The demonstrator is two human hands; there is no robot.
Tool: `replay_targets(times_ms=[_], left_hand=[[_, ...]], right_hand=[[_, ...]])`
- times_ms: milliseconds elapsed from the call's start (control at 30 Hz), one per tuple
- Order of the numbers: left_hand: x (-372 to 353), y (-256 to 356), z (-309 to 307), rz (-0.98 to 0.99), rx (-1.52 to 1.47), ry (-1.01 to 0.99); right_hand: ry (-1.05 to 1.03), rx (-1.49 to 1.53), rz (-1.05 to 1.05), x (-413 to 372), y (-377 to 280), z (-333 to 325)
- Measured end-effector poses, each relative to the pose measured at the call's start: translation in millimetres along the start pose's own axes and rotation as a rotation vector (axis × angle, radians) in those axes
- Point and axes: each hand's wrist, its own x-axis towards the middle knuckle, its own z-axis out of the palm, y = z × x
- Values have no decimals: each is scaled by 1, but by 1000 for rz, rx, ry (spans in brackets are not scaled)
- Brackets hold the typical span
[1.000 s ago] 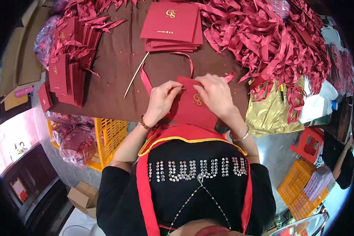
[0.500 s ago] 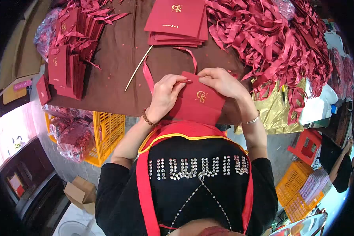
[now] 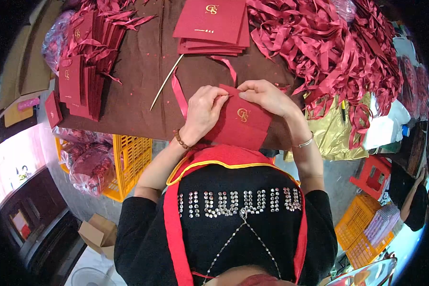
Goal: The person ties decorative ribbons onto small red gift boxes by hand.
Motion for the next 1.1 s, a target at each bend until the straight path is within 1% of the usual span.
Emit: replay_targets(times_ms=[33,100,233,267,333,400,567,633,700,733,800,867,933,967,1033,1067,1100], left_hand=[[1,0,2,0,1,-1],[3,1,4,69,61,10],[6,3,5,90,82,-8],[7,3,4,121,100,-11],[9,3,4,155,116,-13],[11,3,4,193,196,-34],[14,1,0,207,171,-74],[14,1,-1,196,152,-93],[11,-1,0,-112,-167,-45],[9,-5,-4,-302,-381,-69],[9,-13,-9,-527,-714,-53],[6,-12,-11,-533,-672,-56],[3,-11,-8,-344,-499,-77],[1,-9,-6,-350,-500,-76],[3,-5,-4,-114,-150,-33],[4,-3,-2,-115,-150,-33],[5,-2,0,-20,-68,2]], right_hand=[[-21,19,14,0,0,0],[-13,8,-3,0,0,1],[-21,27,-29,-1,1,0],[-20,27,-30,-1,1,0],[-28,126,-56,-2,4,0],[-37,139,-47,-4,-1,0],[-59,145,-54,-2,4,-2],[-69,258,-22,-2,5,-1],[-62,275,-25,-4,6,-1],[-57,291,-28,-4,6,-2],[-68,317,-26,-4,7,-3],[-83,346,-21,-5,7,-2],[-99,349,-23,-3,6,-2],[-102,350,-18,-3,8,-1],[-72,325,-11,-1,11,0],[-73,325,-11,0,11,0],[-66,295,-25,-1,9,0]])
